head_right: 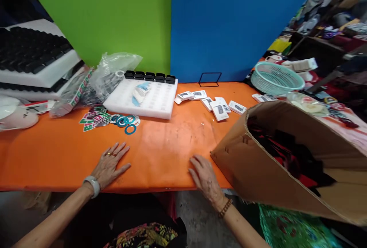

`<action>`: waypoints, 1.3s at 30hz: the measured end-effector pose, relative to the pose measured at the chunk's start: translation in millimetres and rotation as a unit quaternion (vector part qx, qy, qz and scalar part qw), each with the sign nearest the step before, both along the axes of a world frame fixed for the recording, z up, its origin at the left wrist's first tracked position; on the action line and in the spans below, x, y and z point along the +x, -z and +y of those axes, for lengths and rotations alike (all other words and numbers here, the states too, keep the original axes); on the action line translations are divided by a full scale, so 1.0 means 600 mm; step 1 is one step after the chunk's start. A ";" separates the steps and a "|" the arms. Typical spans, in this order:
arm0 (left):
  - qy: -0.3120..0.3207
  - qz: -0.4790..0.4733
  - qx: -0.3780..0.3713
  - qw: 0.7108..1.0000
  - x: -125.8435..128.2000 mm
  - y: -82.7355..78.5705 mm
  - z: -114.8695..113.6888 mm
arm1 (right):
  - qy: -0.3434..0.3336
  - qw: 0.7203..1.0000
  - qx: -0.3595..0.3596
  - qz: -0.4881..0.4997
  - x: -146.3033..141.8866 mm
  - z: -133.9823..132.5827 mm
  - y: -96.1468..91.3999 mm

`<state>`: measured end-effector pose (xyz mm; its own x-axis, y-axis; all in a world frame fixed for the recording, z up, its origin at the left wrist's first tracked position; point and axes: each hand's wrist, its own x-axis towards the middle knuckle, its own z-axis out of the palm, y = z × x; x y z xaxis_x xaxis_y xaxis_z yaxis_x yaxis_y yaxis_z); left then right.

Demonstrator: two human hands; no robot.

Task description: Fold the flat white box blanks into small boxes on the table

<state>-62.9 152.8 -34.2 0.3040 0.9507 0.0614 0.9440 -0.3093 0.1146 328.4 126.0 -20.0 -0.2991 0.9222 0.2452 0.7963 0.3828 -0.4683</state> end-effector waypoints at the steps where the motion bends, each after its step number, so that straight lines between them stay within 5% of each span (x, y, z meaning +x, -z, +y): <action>1: 0.000 0.003 0.003 1.000 0.001 0.001 0.001 | 0.023 1.000 0.009 -0.012 0.022 -0.002 0.002; 6: 0.000 0.011 0.015 1.000 0.004 0.001 0.006 | -0.029 0.998 0.011 -0.055 0.077 -0.005 0.011; 26: -0.028 0.059 -0.010 0.998 0.031 -0.012 0.004 | -0.057 0.985 0.123 -0.108 0.075 -0.001 0.031; 39: -0.042 0.061 -0.036 0.997 0.039 -0.012 0.001 | -0.071 0.984 0.133 -0.100 0.079 -0.005 0.031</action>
